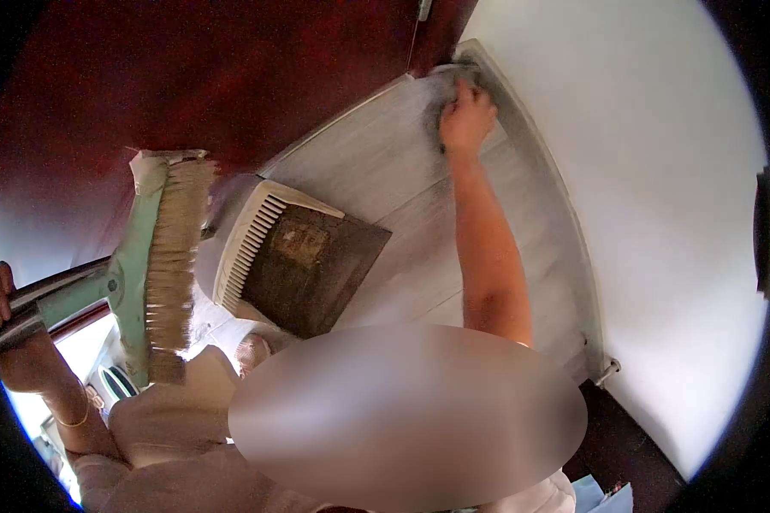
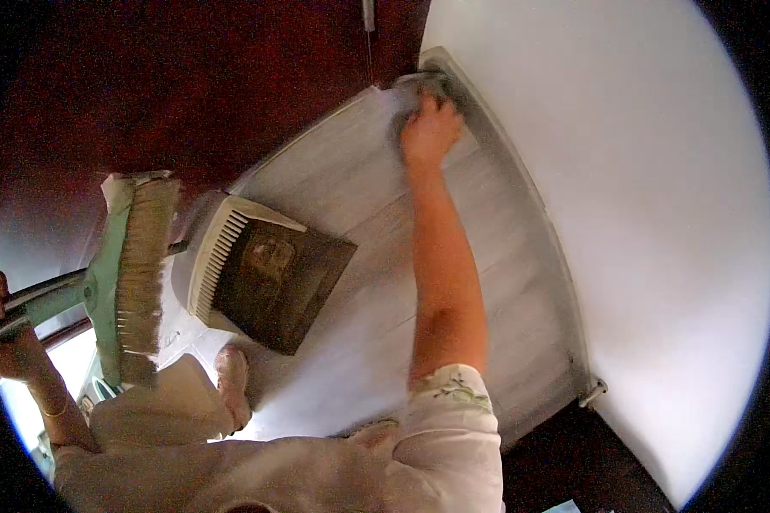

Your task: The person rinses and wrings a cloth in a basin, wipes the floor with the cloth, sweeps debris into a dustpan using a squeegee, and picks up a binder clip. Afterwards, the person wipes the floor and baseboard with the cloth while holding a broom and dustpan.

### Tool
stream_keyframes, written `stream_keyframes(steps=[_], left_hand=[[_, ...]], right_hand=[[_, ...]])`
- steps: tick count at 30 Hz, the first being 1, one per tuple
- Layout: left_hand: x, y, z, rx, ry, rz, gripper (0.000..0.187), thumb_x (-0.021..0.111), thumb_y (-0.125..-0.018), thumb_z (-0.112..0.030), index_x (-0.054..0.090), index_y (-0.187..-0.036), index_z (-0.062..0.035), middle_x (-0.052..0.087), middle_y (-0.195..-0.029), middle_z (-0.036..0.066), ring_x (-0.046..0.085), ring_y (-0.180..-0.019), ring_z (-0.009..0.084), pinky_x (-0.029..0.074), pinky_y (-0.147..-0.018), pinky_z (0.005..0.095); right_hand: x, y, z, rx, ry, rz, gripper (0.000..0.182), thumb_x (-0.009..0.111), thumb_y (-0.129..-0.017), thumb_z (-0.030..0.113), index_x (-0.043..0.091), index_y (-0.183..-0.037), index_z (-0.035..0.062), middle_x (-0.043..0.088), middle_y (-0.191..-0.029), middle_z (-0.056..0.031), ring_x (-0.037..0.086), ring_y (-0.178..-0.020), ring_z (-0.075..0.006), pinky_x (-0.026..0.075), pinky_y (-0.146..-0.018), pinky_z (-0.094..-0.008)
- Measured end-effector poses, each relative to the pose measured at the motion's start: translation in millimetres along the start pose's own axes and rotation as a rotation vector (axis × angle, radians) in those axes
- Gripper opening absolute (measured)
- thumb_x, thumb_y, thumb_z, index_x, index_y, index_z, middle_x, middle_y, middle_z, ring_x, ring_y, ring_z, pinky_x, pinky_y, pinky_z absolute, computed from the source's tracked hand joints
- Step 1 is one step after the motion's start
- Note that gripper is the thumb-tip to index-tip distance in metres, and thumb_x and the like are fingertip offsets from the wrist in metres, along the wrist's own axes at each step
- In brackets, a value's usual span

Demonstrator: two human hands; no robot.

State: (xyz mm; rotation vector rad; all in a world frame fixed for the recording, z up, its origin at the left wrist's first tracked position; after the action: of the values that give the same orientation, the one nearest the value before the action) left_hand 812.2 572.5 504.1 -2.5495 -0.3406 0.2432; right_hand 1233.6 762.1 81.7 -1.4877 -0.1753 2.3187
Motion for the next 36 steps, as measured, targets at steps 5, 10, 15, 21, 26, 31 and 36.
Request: stream_keyframes(steps=[5,10,15,21,26,31,36], left_hand=[[-1,0,3,-0.009,0.044,-0.001,0.019,0.043,-0.087,-0.019,0.042,-0.070,-0.0108,0.038,-0.058,0.002,0.038,-0.050,0.0136,0.034,-0.054,0.0296],[-146,34,32,-0.263,0.218,-0.057,0.045,0.029,-0.092,-0.026,0.046,-0.112,0.0118,0.037,-0.133,0.028,0.021,-0.132,0.0409,0.011,-0.112,0.0515],[-81,25,27,-0.183,0.036,-0.036,0.048,0.034,-0.090,-0.028,0.045,-0.115,0.0113,0.038,-0.132,0.028,0.025,-0.131,0.0398,0.014,-0.111,0.0506],[-85,16,32,-0.179,0.029,0.022,0.053,0.040,-0.087,-0.032,0.044,-0.120,0.0106,0.040,-0.132,0.027,0.029,-0.129,0.0385,0.018,-0.110,0.0497],[-126,9,42,-0.168,0.168,0.130,0.059,0.046,-0.085,-0.034,0.043,-0.123,0.0101,0.041,-0.131,0.026,0.032,-0.128,0.0374,0.021,-0.109,0.0488],[-71,12,28,-0.281,0.180,0.188,0.028,0.038,-0.089,-0.026,0.044,-0.096,0.0010,0.044,-0.095,0.013,0.042,-0.097,0.0270,0.028,-0.100,0.0440],[-45,18,7,-0.223,-0.111,-0.104,0.017,0.034,-0.092,-0.012,0.033,-0.075,-0.0115,0.029,-0.070,0.002,0.031,-0.069,0.0157,0.031,-0.077,0.0344]], right_hand=[[52,32,63,-0.049,0.209,0.125,0.040,0.055,-0.079,0.028,0.056,-0.116,0.0114,0.048,-0.121,-0.0138,0.043,-0.109,-0.0348,0.036,-0.088,-0.0502],[47,126,135,-0.636,-0.172,0.399,0.038,0.056,-0.069,0.004,0.060,-0.107,0.0075,0.054,-0.116,-0.0100,0.046,-0.107,-0.0299,0.038,-0.090,-0.0440],[-25,68,-14,-0.397,-0.162,0.157,0.044,0.056,-0.067,0.001,0.060,-0.110,0.0113,0.058,-0.112,-0.0108,0.050,-0.101,-0.0319,0.039,-0.089,-0.0434],[-31,99,-46,-0.019,0.171,0.143,0.047,0.054,-0.078,0.011,0.049,-0.125,0.0119,0.050,-0.123,-0.0128,0.046,-0.107,-0.0344,0.038,-0.089,-0.0458],[-11,197,52,-0.471,-0.080,0.371,0.043,0.054,-0.078,0.010,0.052,-0.121,0.0129,0.050,-0.121,-0.0099,0.044,-0.110,-0.0338,0.036,-0.090,-0.0467],[-8,112,-27,-0.145,0.181,0.322,0.040,0.053,-0.081,0.009,0.052,-0.120,0.0110,0.048,-0.125,-0.0089,0.043,-0.112,-0.0320,0.035,-0.090,-0.0469],[12,63,2,-0.112,0.129,0.064,0.038,0.050,-0.082,0.013,0.052,-0.119,0.0091,0.042,-0.131,-0.0071,0.041,-0.113,-0.0307,0.035,-0.091,-0.0467]])
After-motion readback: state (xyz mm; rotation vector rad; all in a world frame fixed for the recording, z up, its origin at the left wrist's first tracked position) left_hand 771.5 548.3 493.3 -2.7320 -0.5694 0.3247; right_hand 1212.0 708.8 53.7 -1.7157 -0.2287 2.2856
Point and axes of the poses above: each hand's wrist, its own y-axis away from the middle knuckle, its own x-axis out of the palm, z = x × y, the point moved 10 cm from there along -y, towards the middle knuckle
